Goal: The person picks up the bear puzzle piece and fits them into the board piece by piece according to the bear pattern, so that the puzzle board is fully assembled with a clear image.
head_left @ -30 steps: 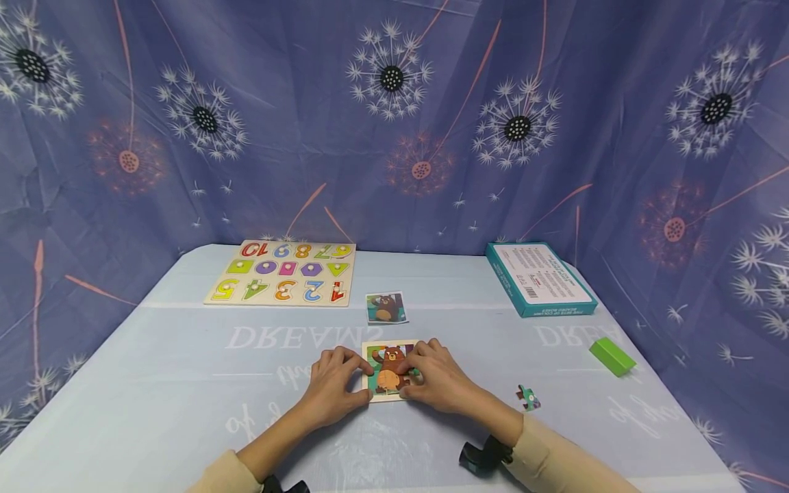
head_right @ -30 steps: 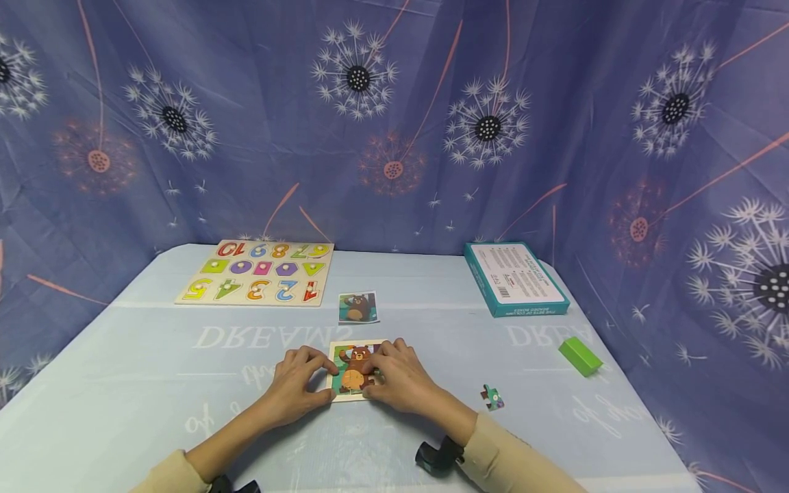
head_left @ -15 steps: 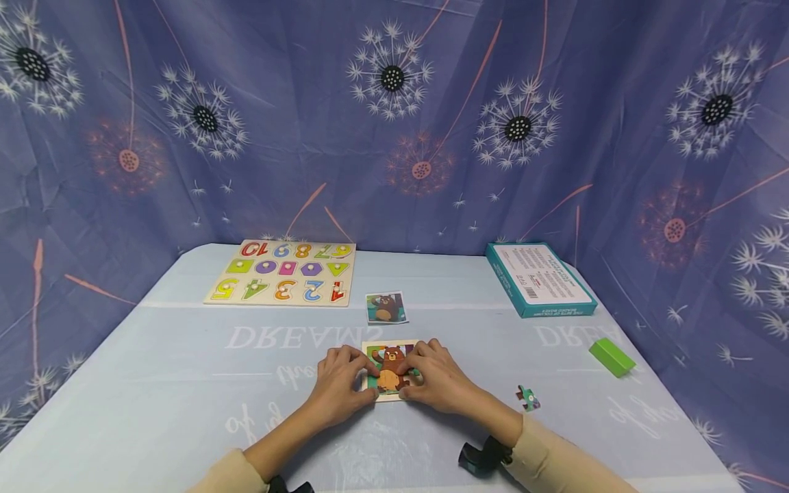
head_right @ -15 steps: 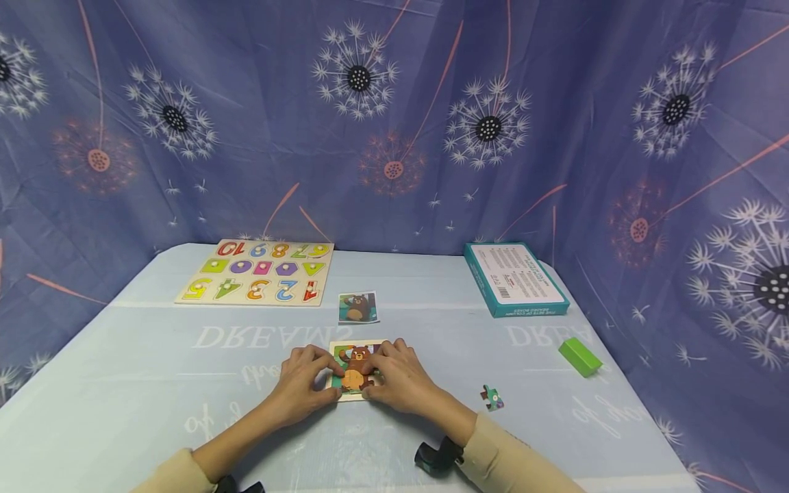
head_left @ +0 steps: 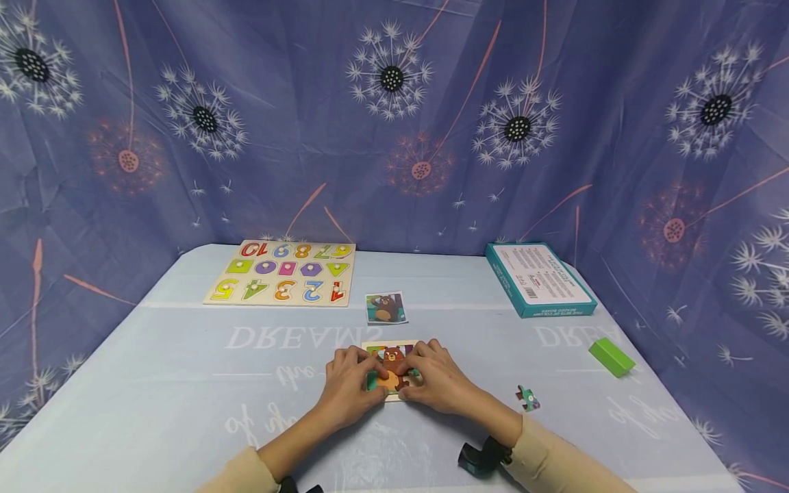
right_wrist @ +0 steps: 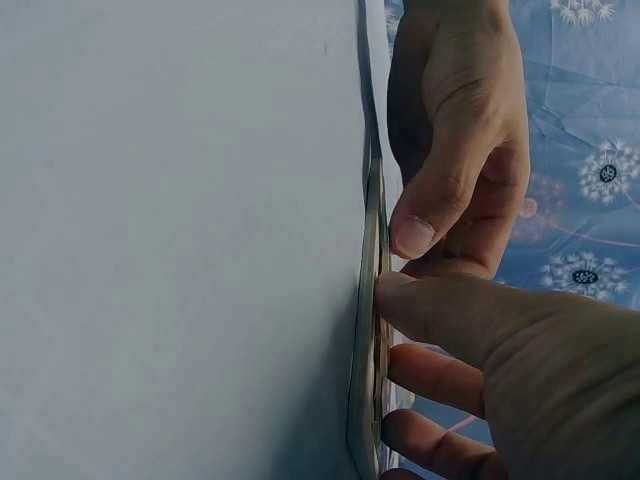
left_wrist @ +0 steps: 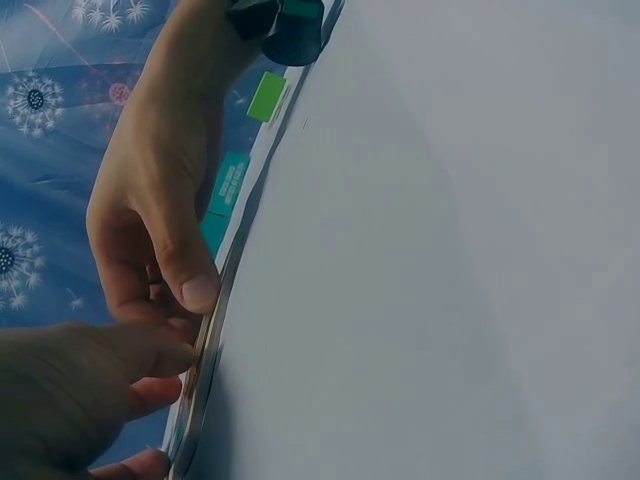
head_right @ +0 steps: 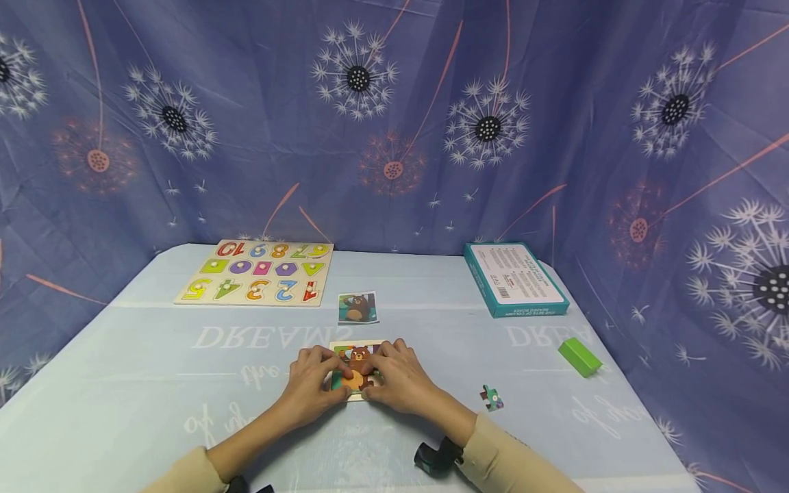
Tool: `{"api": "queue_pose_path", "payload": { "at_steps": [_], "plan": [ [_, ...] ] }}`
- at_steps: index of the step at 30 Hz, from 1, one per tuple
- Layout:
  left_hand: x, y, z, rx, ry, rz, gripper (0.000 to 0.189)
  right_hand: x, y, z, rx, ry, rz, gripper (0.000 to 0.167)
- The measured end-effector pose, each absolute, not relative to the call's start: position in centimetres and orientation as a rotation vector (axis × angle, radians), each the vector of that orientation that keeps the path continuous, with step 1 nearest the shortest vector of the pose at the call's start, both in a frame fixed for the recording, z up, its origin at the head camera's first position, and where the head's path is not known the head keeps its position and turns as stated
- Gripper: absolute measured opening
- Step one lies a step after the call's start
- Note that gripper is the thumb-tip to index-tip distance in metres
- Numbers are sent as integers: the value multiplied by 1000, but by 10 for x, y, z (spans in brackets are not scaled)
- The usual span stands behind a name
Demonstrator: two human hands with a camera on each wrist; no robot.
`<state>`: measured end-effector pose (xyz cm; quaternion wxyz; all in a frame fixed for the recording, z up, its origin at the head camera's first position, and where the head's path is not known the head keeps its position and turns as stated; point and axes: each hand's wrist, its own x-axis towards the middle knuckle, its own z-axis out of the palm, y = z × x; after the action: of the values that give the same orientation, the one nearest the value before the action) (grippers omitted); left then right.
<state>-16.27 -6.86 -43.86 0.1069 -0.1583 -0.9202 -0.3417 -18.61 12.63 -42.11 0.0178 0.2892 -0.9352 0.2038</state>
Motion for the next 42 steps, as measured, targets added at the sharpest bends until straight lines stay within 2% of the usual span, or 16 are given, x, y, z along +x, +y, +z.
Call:
{"api": "queue_pose_path", "payload": {
  "at_steps": [20, 35, 42],
  "plan": [
    [-160, -66, -434, -442, -2773, -972, 12, -187, 127, -422, 899, -2911, 646, 22],
    [-160, -64, -437, -437, -2760, -978, 12, -188, 128, -423, 927, -2892, 667, 10],
    [-160, -62, -437, -420, -2770, -987, 13, -188, 128, -423, 919, -2882, 676, 11]
  ]
}}
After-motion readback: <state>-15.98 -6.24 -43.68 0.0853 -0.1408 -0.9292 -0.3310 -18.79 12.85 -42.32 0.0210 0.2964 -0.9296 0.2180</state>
